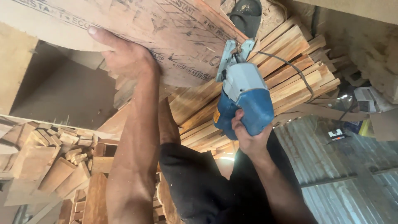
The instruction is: Using a jigsaw to cut a curved shape out of a piece of plywood.
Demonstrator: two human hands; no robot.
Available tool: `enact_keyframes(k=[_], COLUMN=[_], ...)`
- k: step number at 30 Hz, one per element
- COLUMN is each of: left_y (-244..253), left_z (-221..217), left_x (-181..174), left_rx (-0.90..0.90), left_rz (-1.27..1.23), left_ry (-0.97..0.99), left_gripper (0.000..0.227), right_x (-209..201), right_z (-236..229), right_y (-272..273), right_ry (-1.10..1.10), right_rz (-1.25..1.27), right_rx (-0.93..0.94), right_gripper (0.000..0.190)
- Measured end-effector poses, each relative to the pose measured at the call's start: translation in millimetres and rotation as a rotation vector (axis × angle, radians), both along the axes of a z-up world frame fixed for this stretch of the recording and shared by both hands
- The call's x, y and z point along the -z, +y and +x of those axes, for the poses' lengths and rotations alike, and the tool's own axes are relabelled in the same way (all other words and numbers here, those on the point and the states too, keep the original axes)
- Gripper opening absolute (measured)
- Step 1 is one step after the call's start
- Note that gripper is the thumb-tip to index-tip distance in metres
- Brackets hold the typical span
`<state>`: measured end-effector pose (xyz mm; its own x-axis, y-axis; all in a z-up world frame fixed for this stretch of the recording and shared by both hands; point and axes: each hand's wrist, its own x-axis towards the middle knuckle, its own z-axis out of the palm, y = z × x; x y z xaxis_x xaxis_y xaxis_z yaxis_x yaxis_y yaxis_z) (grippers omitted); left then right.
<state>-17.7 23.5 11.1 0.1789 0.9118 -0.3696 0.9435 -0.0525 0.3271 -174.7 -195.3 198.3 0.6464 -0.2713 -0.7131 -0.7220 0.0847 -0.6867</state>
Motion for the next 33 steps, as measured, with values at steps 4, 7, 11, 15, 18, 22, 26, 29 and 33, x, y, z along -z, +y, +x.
enact_keyframes(k=[4,7,11,15,18,22,26,29,33], left_y=[-3,-1,0,0,-2,-1,-3,-4,-2], left_z=[10,4,3,3,7,4,6,8,6], left_x=[-5,-1,7,2,-1,0,-2,-7,-3], left_rx=[-0.011,-0.006,-0.059,-0.035,-0.034,-0.056,-0.033,-0.045,-0.055], left_rz=[-0.033,-0.044,0.01,0.018,-0.01,-0.024,-0.052,-0.061,-0.049], left_ry=[-0.155,-0.161,0.08,-0.026,-0.076,-0.074,-0.146,-0.152,-0.015], left_gripper=[0.096,0.095,0.095,0.099,0.098,0.097,0.102,0.101,0.101], right_x=[11,4,0,2,4,2,5,5,2], right_z=[-13,-6,2,-1,1,1,-3,2,19], right_y=[23,41,43,27,21,9,-2,-13,-29], right_ry=[-0.009,-0.019,-0.023,0.033,0.023,0.038,0.009,-0.013,-0.025], right_rz=[0.053,0.088,0.053,0.083,0.085,0.05,0.031,0.053,-0.079], right_rx=[0.166,0.294,0.305,0.255,0.249,0.17,0.068,0.032,-0.208], right_gripper=[0.032,0.029,0.026,0.024,0.025,0.035,0.033,0.029,0.024])
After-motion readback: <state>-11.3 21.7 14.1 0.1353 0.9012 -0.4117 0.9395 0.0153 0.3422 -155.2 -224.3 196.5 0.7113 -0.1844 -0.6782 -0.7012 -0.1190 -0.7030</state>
